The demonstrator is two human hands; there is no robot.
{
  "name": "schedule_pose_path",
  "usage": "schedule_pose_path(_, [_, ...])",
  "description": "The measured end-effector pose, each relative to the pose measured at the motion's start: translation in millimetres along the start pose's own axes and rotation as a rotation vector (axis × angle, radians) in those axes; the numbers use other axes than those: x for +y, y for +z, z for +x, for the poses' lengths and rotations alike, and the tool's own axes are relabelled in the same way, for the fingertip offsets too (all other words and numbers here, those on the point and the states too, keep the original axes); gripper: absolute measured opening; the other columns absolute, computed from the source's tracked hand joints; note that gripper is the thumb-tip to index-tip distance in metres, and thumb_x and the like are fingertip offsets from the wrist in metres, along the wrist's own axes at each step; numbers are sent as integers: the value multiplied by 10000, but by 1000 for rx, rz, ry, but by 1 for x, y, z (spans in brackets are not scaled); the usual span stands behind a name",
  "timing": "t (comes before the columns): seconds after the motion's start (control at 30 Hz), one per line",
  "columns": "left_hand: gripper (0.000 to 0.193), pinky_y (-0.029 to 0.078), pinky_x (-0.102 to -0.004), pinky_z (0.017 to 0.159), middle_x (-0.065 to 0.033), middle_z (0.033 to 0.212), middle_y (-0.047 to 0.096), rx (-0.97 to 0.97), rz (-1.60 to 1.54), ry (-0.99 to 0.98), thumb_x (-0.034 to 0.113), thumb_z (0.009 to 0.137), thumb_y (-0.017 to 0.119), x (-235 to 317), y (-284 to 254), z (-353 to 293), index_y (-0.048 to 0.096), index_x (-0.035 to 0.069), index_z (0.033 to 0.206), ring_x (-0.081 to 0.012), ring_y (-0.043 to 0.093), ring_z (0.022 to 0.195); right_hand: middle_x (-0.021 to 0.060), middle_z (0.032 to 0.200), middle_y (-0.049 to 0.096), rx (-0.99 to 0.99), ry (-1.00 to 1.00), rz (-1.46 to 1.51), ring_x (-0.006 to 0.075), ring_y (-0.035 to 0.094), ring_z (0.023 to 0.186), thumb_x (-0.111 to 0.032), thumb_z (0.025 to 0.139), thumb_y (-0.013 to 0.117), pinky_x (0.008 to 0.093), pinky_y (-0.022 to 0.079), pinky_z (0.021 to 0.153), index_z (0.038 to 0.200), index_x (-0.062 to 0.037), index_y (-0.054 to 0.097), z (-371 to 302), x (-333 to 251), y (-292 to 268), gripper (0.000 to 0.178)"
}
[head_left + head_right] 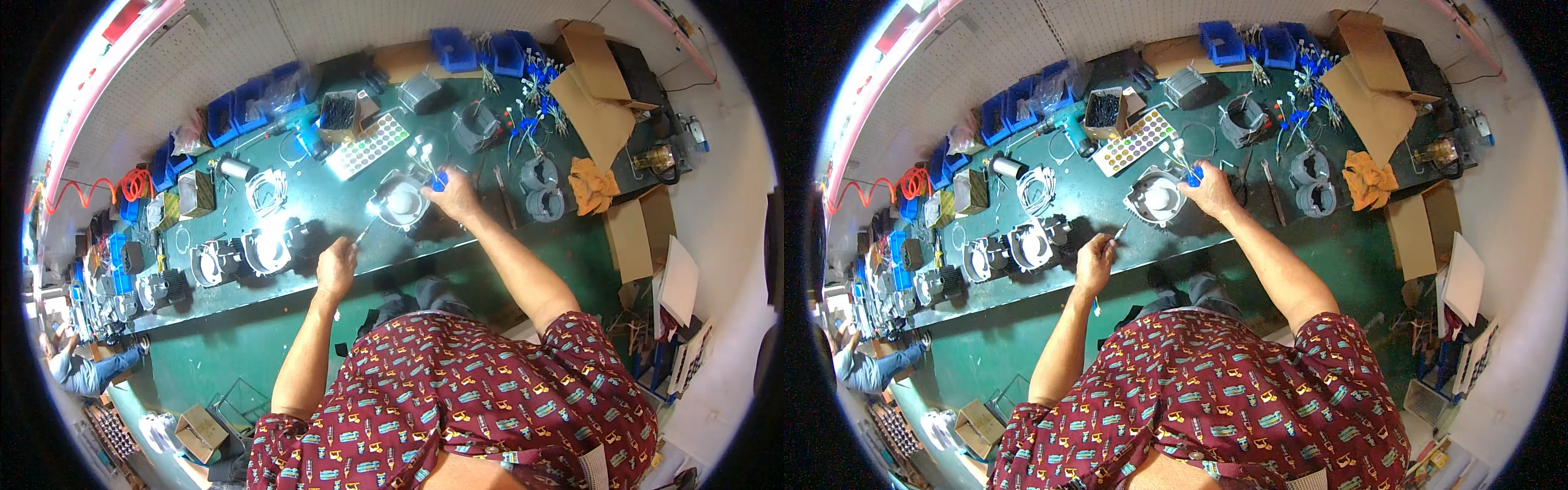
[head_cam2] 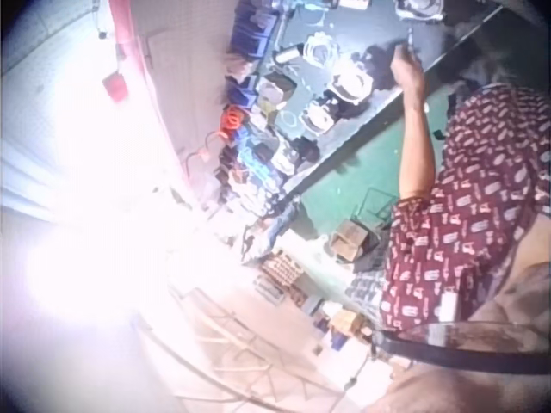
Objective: The person uses a pneumatic tool to fasten parts of a circular metal housing, then attaches blue wire connectors to the assembly. They repeat the process on multiple units, moving finished items aside on the workbench.
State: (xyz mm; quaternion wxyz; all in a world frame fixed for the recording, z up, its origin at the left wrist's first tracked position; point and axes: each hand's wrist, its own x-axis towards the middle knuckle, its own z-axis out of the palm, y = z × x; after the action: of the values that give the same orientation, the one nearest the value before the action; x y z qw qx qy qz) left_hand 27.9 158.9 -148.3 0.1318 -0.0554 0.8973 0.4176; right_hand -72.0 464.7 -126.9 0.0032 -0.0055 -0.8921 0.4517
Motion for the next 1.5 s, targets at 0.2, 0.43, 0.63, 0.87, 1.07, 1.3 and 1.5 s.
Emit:
schedule_pose_path(0.2, [204,437,-330,566,-73,643,582,105,-7,61,185,974,636,5,10,15,690,-11,990,-128,494,586,226,929,697,-31,-2,42,326,701,858,-281,727,837,400,550,786,1114,42,617,4,14,3,550])
schedule_pose_path(0.43, [217,452,-327,587,-103,670,612,110,73,84,204,966,639,14,11,33,696,-4,990,-139,524,595,208,907,696,-24,-5,-3,309,700,837,-268,730,847,394,552,773,1089,25,620,3,3,0,517])
schedule_pose_path(0.63, [196,457,-322,593,-98,672,612,77,24,131,188,967,641,14,7,34,704,11,1024,-133,525,605,204,928,690,-82,-2,13,303,693,840,-252,737,846,398,550,779,1062,16,618,7,-1,-6,480])
schedule_pose_path(0.87, [213,506,-365,655,-157,786,696,-9,87,100,208,960,631,20,3,45,697,20,1038,-242,666,696,210,944,685,-103,-16,21,312,686,854,-253,734,847,409,541,797,1080,21,611,12,1,-6,501])
schedule_pose_path(1.07, [219,506,-570,722,-256,822,684,-124,444,185,260,992,498,41,-4,38,552,49,1010,-439,678,820,227,943,685,-128,-29,-18,325,687,854,-262,727,850,403,543,793,1110,39,607,18,1,-5,545])
schedule_pose_path(1.3, [183,509,-549,673,-233,829,690,7,438,187,210,985,481,45,-2,40,545,38,986,-443,675,773,248,944,684,-152,-21,9,328,694,853,-269,731,845,398,545,773,1122,46,608,20,4,-6,555])
schedule_pose_path(1.5, [254,483,-403,593,-124,738,656,-117,-122,23,236,988,589,27,12,52,633,-4,917,-264,622,636,223,903,685,-181,12,30,315,691,824,-240,730,828,400,546,763,1032,27,624,21,-5,-7,452])
